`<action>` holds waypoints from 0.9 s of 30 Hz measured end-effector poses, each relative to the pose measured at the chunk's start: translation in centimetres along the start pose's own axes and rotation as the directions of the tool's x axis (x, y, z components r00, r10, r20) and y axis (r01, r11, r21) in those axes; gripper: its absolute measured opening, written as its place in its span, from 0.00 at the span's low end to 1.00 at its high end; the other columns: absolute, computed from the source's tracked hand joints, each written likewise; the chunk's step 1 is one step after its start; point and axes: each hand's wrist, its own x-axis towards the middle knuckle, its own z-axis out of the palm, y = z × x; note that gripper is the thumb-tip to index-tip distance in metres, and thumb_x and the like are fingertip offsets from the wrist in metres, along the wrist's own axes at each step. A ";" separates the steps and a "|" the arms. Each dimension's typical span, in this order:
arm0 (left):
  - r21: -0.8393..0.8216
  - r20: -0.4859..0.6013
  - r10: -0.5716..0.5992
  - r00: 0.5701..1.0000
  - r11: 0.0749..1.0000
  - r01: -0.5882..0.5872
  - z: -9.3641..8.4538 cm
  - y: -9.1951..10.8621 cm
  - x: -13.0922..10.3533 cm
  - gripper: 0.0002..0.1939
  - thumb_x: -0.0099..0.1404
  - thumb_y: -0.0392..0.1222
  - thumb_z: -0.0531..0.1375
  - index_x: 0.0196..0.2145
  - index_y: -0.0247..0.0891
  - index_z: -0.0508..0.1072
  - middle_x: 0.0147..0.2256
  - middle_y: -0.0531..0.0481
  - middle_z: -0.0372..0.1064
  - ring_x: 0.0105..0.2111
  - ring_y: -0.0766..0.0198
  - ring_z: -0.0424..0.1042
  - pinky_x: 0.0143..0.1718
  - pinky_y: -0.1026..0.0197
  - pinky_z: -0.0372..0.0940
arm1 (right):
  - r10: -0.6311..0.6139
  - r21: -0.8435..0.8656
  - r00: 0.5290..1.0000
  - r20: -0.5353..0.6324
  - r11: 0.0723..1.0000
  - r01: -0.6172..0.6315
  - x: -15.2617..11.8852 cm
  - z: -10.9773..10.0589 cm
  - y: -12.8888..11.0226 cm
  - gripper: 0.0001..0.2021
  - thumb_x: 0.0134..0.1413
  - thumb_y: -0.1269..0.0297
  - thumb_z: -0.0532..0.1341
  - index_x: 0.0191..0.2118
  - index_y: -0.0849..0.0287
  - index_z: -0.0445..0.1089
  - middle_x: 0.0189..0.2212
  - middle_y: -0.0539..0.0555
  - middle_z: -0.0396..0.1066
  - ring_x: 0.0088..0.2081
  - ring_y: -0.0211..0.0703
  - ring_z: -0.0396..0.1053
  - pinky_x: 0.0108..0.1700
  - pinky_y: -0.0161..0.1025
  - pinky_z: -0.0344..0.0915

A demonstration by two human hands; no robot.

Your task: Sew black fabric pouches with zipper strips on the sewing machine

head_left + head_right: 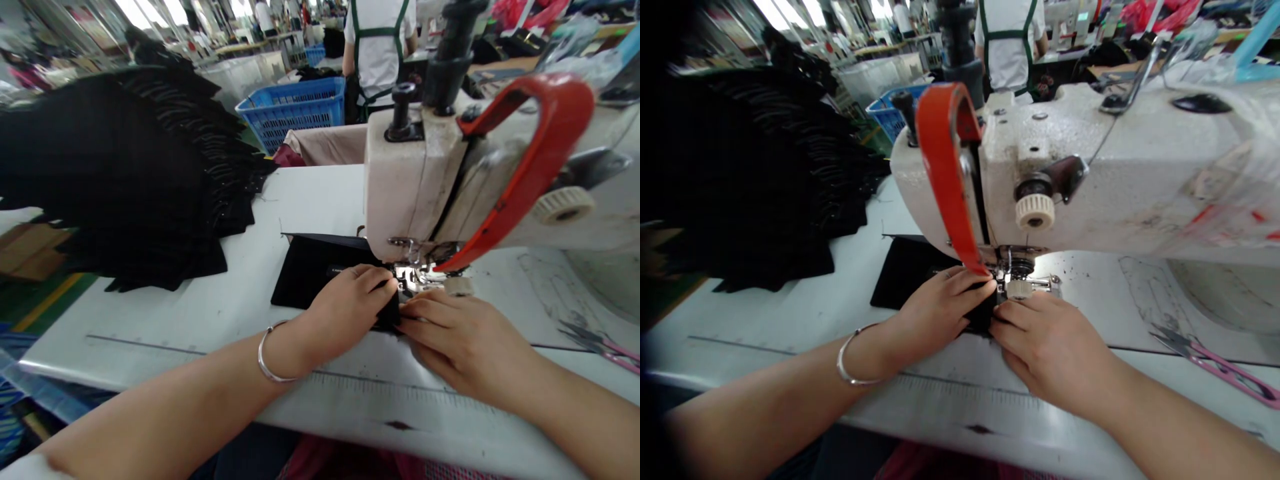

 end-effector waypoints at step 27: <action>-0.163 -0.180 0.090 0.980 0.979 -0.120 -0.6 0.4 -1.7 0.10 0.73 0.29 0.56 0.49 0.35 0.73 0.47 0.47 0.77 0.48 0.65 0.76 0.53 0.59 0.73 | -0.028 0.122 0.999 0.043 0.992 0.022 -0.4 -0.7 0.2 0.10 0.64 0.70 0.59 0.47 0.58 0.76 0.39 0.56 0.76 0.43 0.48 0.72 0.48 0.50 0.69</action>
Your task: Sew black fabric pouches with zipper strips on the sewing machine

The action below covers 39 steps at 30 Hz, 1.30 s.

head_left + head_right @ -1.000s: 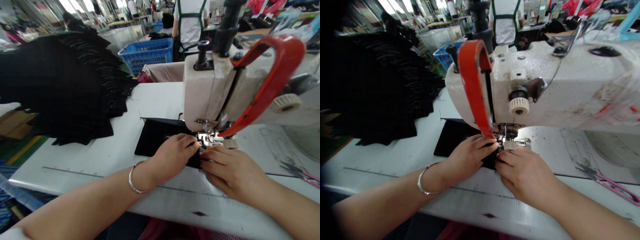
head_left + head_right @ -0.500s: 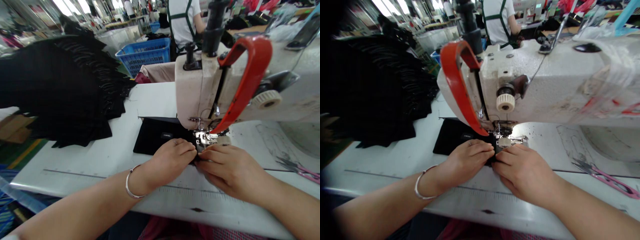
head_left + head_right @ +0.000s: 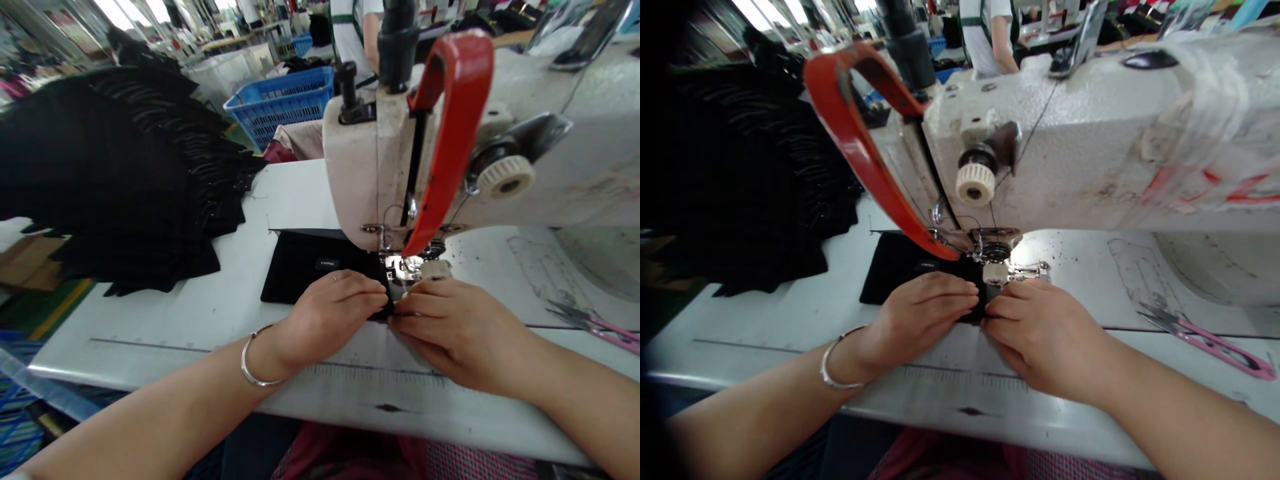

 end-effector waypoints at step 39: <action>0.065 0.172 0.073 0.982 0.994 -0.085 0.3 -0.8 0.8 0.09 0.74 0.31 0.56 0.46 0.34 0.75 0.44 0.47 0.77 0.46 0.61 0.75 0.51 0.55 0.70 | 0.037 -0.017 0.999 0.010 0.999 -0.037 -0.3 -0.7 0.9 0.12 0.66 0.69 0.57 0.50 0.58 0.73 0.48 0.56 0.74 0.46 0.48 0.70 0.47 0.49 0.67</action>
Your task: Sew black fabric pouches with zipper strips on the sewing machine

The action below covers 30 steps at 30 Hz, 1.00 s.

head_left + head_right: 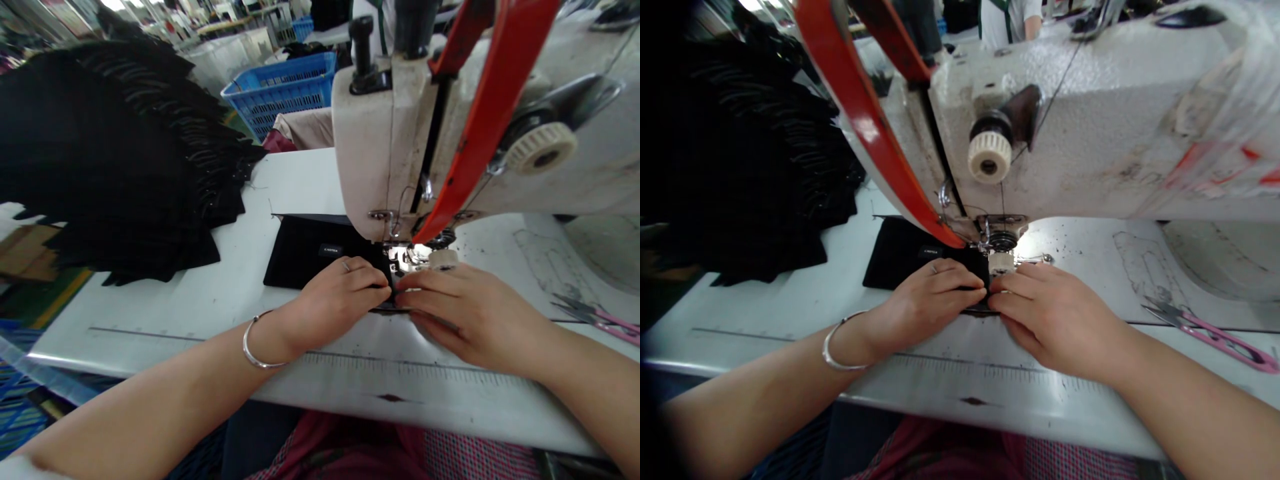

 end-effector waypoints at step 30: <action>0.027 -0.086 -0.074 0.994 0.997 0.076 1.1 -4.9 1.2 0.09 0.72 0.33 0.59 0.43 0.39 0.80 0.44 0.50 0.80 0.46 0.64 0.79 0.52 0.62 0.72 | 0.224 -0.148 0.973 -0.047 0.962 -0.229 1.3 1.8 0.2 0.16 0.65 0.67 0.55 0.56 0.60 0.70 0.45 0.60 0.74 0.46 0.57 0.70 0.48 0.56 0.69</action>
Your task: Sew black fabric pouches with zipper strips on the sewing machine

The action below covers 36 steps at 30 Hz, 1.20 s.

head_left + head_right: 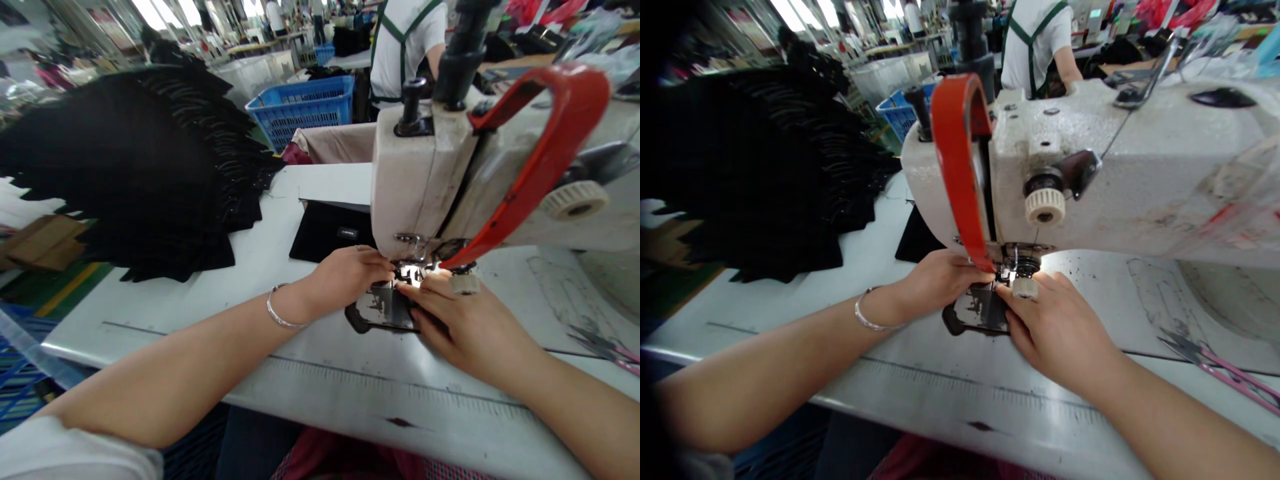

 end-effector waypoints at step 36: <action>-0.014 0.308 -0.010 0.951 1.000 0.015 -2.4 0.6 -1.2 0.17 0.76 0.38 0.51 0.58 0.33 0.71 0.60 0.39 0.69 0.62 0.54 0.66 0.63 0.49 0.62 | -0.062 0.006 0.998 -0.015 0.998 0.062 -0.5 0.0 0.4 0.16 0.67 0.66 0.56 0.57 0.57 0.70 0.48 0.58 0.74 0.46 0.55 0.71 0.45 0.52 0.64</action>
